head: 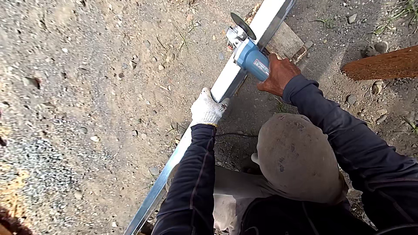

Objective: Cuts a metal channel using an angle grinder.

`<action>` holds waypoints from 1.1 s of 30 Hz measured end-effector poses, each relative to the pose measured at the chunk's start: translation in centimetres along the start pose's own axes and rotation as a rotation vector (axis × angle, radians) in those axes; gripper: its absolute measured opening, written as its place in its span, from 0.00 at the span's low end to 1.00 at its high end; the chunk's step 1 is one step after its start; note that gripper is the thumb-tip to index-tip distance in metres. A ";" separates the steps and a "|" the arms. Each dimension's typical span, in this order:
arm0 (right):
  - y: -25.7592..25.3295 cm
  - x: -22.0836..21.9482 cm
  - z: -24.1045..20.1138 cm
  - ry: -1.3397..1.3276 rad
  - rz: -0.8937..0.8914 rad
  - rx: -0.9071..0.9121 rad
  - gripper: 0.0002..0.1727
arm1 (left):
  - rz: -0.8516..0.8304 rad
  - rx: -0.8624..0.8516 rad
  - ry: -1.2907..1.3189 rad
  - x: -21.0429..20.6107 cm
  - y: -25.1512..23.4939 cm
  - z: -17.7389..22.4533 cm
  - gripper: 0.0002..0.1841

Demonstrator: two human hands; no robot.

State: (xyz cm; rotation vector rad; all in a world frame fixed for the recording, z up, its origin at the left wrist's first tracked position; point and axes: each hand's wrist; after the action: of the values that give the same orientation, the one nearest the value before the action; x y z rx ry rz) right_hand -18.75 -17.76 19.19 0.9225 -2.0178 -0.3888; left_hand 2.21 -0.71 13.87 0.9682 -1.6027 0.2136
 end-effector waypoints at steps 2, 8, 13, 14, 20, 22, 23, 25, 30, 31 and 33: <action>0.1 0.0 0.0 -0.004 0.001 0.000 0.52 | 0.003 0.004 -0.006 -0.2 0.0 0.0 0.40; 0.0 0.0 0.2 -0.010 0.000 0.005 0.53 | -0.002 0.012 0.002 0.0 0.0 0.0 0.40; 0.1 0.0 0.2 -0.010 -0.003 0.004 0.53 | -0.002 0.013 0.002 -0.2 -0.1 0.0 0.41; 0.1 0.0 0.3 -0.011 -0.004 0.006 0.54 | -0.003 0.014 0.003 -0.2 -0.1 0.0 0.41; 0.0 -0.1 0.4 -0.015 -0.001 0.007 0.54 | -0.003 -0.003 0.012 -0.3 -0.2 -0.2 0.40; 0.0 -0.1 0.5 -0.018 -0.003 0.002 0.54 | -0.004 -0.004 0.013 -0.2 -0.1 -0.1 0.40; 0.0 -0.1 0.5 -0.018 -0.004 0.001 0.55 | -0.004 -0.002 0.012 -0.1 0.0 -0.1 0.40; 0.1 -0.1 0.5 -0.017 -0.005 0.001 0.54 | -0.004 0.000 0.006 -0.1 0.0 -0.1 0.40; 0.2 -0.1 0.8 -0.019 0.002 0.004 0.53 | 0.018 0.001 -0.003 -0.5 -0.1 -0.1 0.40; 0.2 -0.2 0.8 -0.019 0.002 0.007 0.53 | 0.013 0.001 -0.005 -0.4 -0.2 -0.1 0.40; 0.2 -0.2 0.9 -0.020 0.003 0.020 0.52 | 0.001 0.002 -0.006 -0.2 -0.1 -0.1 0.40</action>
State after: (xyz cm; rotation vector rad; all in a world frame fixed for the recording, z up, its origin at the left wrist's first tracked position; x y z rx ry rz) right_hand -19.53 -17.57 18.63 0.9305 -2.0443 -0.3780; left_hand 2.31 -0.65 13.65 0.9698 -1.6086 0.2134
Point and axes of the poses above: each hand's wrist, its own y-axis away from the middle knuckle, its own x-axis out of the back of the hand, z = x × y, and after that the axes turned 15 degrees about -y, right-handed
